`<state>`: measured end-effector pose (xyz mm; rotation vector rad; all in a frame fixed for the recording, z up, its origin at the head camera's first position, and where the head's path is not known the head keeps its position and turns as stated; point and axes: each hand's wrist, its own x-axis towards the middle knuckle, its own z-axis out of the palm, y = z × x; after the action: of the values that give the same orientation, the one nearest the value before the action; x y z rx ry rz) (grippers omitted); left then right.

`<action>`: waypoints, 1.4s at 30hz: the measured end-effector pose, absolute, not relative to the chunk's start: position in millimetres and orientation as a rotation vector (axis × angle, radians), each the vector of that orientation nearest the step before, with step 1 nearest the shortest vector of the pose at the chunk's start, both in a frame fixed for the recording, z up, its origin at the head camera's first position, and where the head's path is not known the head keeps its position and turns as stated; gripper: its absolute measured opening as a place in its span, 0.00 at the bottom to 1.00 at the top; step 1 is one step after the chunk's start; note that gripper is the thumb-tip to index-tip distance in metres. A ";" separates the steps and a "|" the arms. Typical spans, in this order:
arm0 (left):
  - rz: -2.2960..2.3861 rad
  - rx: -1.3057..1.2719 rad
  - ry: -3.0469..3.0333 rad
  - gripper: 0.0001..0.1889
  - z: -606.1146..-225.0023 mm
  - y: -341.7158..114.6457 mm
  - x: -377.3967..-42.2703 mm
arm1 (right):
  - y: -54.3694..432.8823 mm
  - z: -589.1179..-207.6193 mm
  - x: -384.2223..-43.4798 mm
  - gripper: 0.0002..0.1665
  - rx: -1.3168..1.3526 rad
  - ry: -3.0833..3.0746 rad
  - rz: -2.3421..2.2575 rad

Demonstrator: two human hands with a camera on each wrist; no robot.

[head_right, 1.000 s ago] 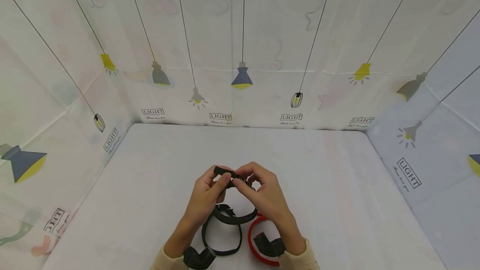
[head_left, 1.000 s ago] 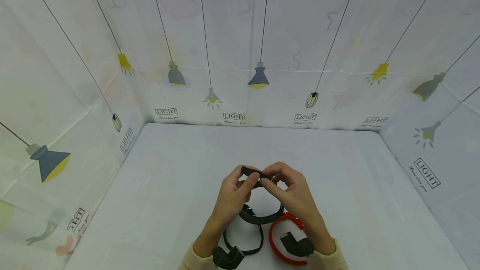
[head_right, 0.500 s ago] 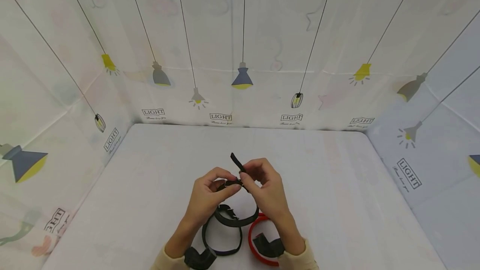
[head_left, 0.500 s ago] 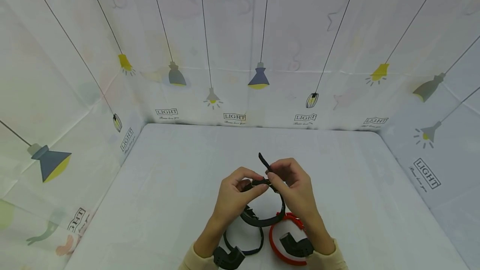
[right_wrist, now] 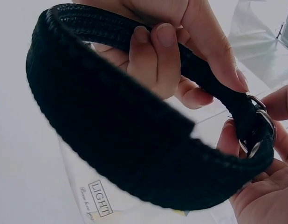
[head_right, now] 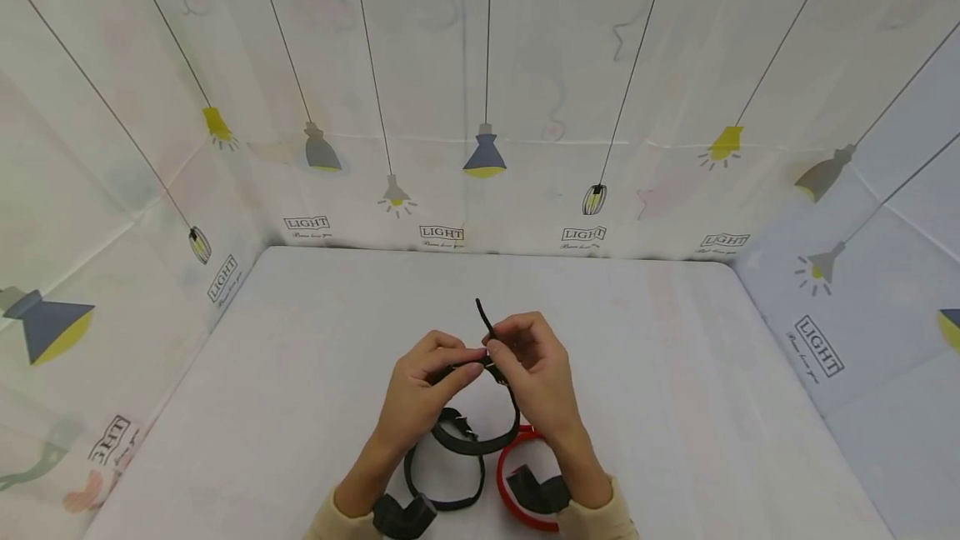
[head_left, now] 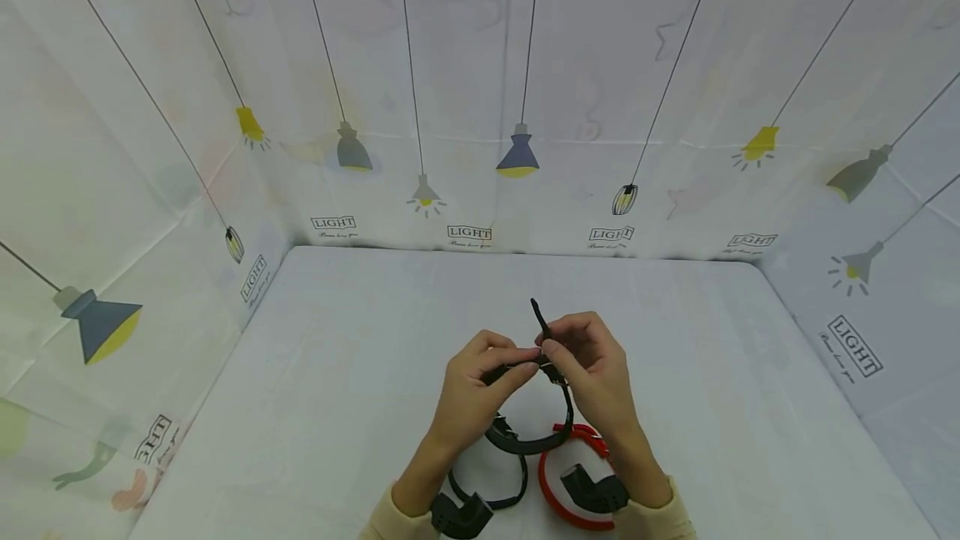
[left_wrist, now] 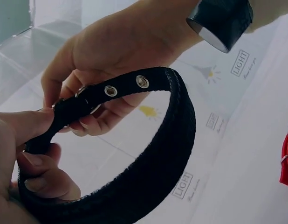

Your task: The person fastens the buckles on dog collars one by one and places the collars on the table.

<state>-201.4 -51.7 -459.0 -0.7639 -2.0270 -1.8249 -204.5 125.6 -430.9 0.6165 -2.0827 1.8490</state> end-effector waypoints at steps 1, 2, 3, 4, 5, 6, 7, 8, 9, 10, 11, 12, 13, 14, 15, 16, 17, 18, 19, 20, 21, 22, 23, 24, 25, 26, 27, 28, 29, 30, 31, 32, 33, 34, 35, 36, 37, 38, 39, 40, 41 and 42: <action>-1.791 -0.780 -2.024 0.09 -459.2 -51.4 -201.7 | 125.7 -430.4 -204.3 0.11 0.613 -2.080 1.854; -1.763 -0.795 -2.020 0.09 -459.3 -51.2 -201.8 | 125.6 -429.9 -204.1 0.12 0.610 -2.077 1.860; -1.740 -0.811 -2.013 0.09 -459.6 -51.1 -202.0 | 125.5 -429.7 -203.8 0.12 0.609 -2.073 1.867; -1.723 -0.822 -2.007 0.09 -459.9 -51.0 -202.2 | 125.4 -429.5 -203.6 0.12 0.610 -2.069 1.870; -1.712 -0.829 -2.003 0.09 -460.2 -51.0 -202.3 | 125.3 -429.5 -203.6 0.12 0.616 -2.062 1.871; -1.709 -0.831 -2.001 0.10 -460.4 -50.9 -202.4 | 125.2 -429.5 -203.5 0.12 0.617 -2.058 1.874; -1.711 -0.829 -2.002 0.10 -460.5 -50.8 -202.5 | 125.1 -429.8 -203.5 0.12 0.619 -2.054 1.875; -1.713 -0.824 -2.005 0.10 -460.7 -50.8 -202.4 | 125.0 -430.2 -203.6 0.12 0.620 -2.051 1.874; -1.709 -0.821 -2.008 0.10 -460.7 -50.7 -202.3 | 125.0 -430.7 -203.7 0.12 0.620 -2.047 1.874; -1.707 -0.816 -2.011 0.10 -460.8 -50.6 -202.2 | 124.7 -431.2 -203.9 0.12 0.616 -2.043 1.874; -1.706 -0.812 -2.013 0.10 -460.9 -50.5 -202.2 | 124.5 -431.6 -204.0 0.12 0.611 -2.039 1.876; -1.705 -0.809 -2.014 0.10 -461.0 -50.4 -202.1 | 124.3 -431.9 -204.0 0.12 0.600 -2.041 1.878; -1.695 -0.810 -2.013 0.09 -461.1 -50.3 -202.2 | 124.0 -431.9 -204.1 0.12 0.597 -2.039 1.880; -1.691 -0.811 -2.010 0.09 -460.9 -50.3 -202.1 | 123.7 -431.8 -204.0 0.12 0.596 -2.034 1.888; -1.681 -0.815 -2.005 0.09 -460.2 -50.3 -202.1 | 123.5 -431.6 -204.0 0.12 0.601 -2.026 1.898; -1.678 -0.818 -2.000 0.09 -459.6 -50.3 -202.0 | 123.3 -431.4 -204.0 0.12 0.606 -2.017 1.910; -1.673 -0.823 -1.996 0.09 -458.5 -50.2 -201.9 | 123.2 -430.9 -204.0 0.12 0.612 -2.008 1.925; -1.672 -0.828 -1.991 0.09 -457.3 -50.2 -201.7 | 123.1 -430.4 -204.1 0.11 0.620 -1.999 1.939; -1.672 -0.832 -1.989 0.09 -456.3 -50.1 -201.4 | 122.9 -430.0 -204.2 0.11 0.628 -1.985 1.960; -1.673 -0.836 -1.987 0.09 -455.6 -49.9 -201.1 | 122.9 -429.8 -204.3 0.11 0.630 -1.971 1.984; -1.667 -0.840 -1.988 0.09 -455.0 -49.7 -201.0 | 122.9 -429.8 -204.5 0.10 0.631 -1.960 2.004; -1.666 -0.842 -1.989 0.09 -454.9 -49.6 -200.9 | 122.7 -429.6 -204.6 0.10 0.627 -1.949 2.026; -1.662 -0.845 -1.988 0.09 -454.9 -49.5 -200.9 | 122.5 -429.6 -204.8 0.10 0.622 -1.941 2.040; -1.658 -0.847 -1.987 0.09 -455.2 -49.4 -201.0 | 122.4 -429.8 -204.9 0.10 0.617 -1.935 2.050; -1.645 -0.846 -1.987 0.09 -455.6 -49.2 -201.1 | 122.3 -430.0 -204.9 0.10 0.610 -1.930 2.058; -1.632 -0.847 -1.985 0.09 -455.9 -49.0 -201.3 | 122.1 -430.4 -204.9 0.11 0.604 -1.929 2.056; -1.617 -0.849 -1.981 0.09 -456.2 -48.7 -201.6 | 121.8 -430.7 -204.9 0.11 0.602 -1.926 2.049; -1.602 -0.852 -1.974 0.10 -456.3 -48.4 -201.8 | 121.3 -430.9 -204.9 0.11 0.602 -1.921 2.042; -1.585 -0.853 -1.969 0.10 -457.1 -47.8 -202.1 | 120.9 -431.4 -204.9 0.11 0.605 -1.914 2.033; -1.561 -0.858 -1.963 0.11 -457.7 -47.3 -202.4 | 120.4 -431.8 -204.9 0.12 0.603 -1.905 2.028; -1.534 -0.865 -1.958 0.11 -458.0 -46.8 -202.7 | 119.9 -432.3 -205.0 0.12 0.602 -1.894 2.022; -1.508 -0.874 -1.951 0.11 -458.4 -46.4 -202.9 | 119.2 -432.6 -205.1 0.13 0.608 -1.873 2.021; -1.479 -0.882 -1.943 0.12 -458.6 -46.1 -203.2 | 118.7 -432.8 -205.1 0.13 0.610 -1.854 2.022; -1.453 -0.891 -1.933 0.13 -458.8 -45.9 -203.6 | 118.1 -433.0 -205.0 0.13 0.613 -1.835 2.024; -1.426 -0.899 -1.923 0.13 -459.1 -45.7 -203.9 | 117.6 -433.1 -204.8 0.14 0.612 -1.822 2.027; -1.401 -0.909 -1.911 0.13 -458.8 -45.7 -204.0 | 117.1 -433.0 -204.6 0.14 0.612 -1.814 2.028; -1.380 -0.914 -1.902 0.13 -458.6 -45.9 -204.2 | 116.7 -432.7 -204.3 0.14 0.615 -1.805 2.031; -1.358 -0.918 -1.891 0.13 -458.8 -45.8 -204.4 | 116.3 -432.3 -204.0 0.14 0.621 -1.800 2.037; -1.335 -0.921 -1.881 0.13 -459.0 -45.8 -204.7 | 116.0 -432.1 -203.8 0.15 0.620 -1.802 2.044; -1.311 -0.927 -1.870 0.14 -459.1 -45.7 -204.9 | 115.7 -431.8 -203.5 0.15 0.623 -1.803 2.055; -1.288 -0.933 -1.860 0.14 -459.1 -45.7 -205.0 | 115.4 -431.4 -203.3 0.15 0.623 -1.806 2.067; -1.267 -0.939 -1.851 0.14 -458.9 -45.7 -205.0 | 115.3 -431.2 -203.2 0.15 0.627 -1.804 2.078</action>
<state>-205.0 -45.7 -458.9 -0.9388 -1.8513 -1.2674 -203.2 115.3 -431.2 0.6274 -1.8038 2.0783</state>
